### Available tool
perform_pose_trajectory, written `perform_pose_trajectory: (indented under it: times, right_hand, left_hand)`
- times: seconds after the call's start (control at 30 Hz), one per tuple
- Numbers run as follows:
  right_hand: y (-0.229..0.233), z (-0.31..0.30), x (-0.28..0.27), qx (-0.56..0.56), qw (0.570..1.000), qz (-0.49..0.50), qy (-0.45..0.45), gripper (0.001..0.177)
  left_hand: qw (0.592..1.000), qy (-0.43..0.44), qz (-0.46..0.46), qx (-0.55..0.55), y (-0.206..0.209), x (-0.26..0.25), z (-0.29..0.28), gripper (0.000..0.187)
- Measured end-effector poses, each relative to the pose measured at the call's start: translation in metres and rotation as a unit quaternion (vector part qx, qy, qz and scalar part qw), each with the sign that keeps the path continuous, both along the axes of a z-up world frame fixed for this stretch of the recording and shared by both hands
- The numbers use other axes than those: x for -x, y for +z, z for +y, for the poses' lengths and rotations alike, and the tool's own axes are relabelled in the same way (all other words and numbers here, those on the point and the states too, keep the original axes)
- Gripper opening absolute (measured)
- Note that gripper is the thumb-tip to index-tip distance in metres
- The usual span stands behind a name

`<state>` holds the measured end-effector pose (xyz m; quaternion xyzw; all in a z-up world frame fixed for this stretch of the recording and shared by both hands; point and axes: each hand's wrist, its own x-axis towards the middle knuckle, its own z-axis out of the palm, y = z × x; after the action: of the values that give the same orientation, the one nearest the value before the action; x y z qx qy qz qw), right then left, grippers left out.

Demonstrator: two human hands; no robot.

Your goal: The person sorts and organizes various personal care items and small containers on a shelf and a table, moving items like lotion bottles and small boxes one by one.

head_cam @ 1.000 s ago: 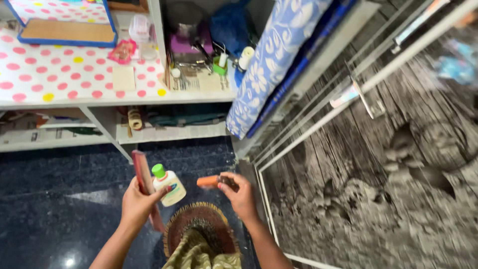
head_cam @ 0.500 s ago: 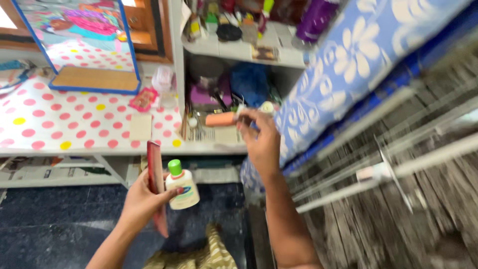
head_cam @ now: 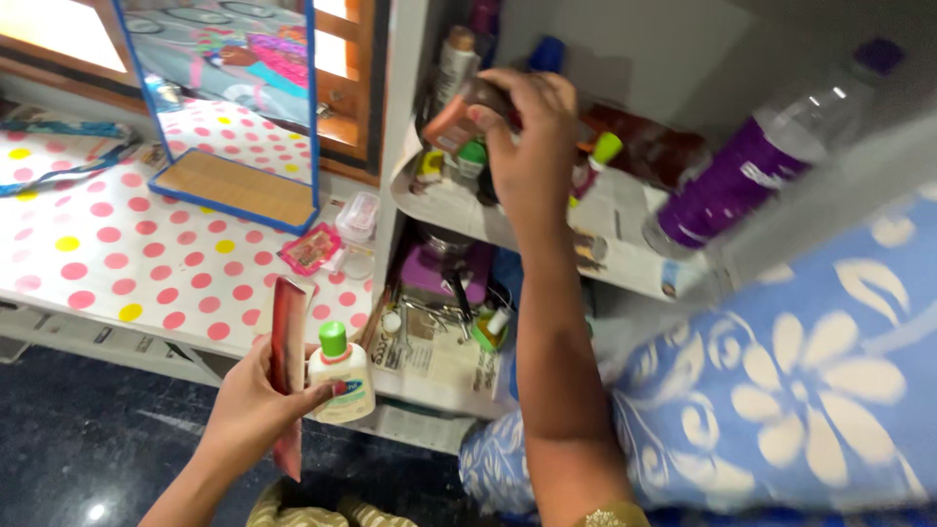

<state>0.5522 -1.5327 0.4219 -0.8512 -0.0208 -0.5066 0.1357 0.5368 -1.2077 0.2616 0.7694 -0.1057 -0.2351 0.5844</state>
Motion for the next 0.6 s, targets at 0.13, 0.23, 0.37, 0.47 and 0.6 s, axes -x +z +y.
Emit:
perform_pose_trajectory:
  times: [0.13,0.23,0.37,0.47,0.6]
  right_hand:
    - [-0.014,-0.023,0.001,-0.370,0.878,-0.035,0.302,0.026]
    - [-0.024,-0.026,0.022,-0.522,0.756,-0.034,0.394,0.022]
    - [-0.043,-0.005,0.038,-0.557,0.733,0.076,0.382,0.021]
    - [-0.046,0.014,0.052,-0.412,0.792,0.304,0.333,0.036]
    - [-0.038,0.036,0.064,-0.301,0.824,0.423,0.229,0.044]
  left_hand:
    - [1.000,0.005,-0.025,0.015,0.015,-0.011,-0.015,0.058]
    - [0.999,-0.002,0.016,0.034,0.029,-0.017,-0.025,0.058]
    - [0.997,-0.008,-0.067,0.033,0.049,-0.024,-0.044,0.058]
    - [0.991,-0.014,-0.132,0.036,0.062,-0.028,-0.061,0.055]
    - [0.970,-0.071,-0.214,-0.089,0.073,-0.030,-0.081,0.053]
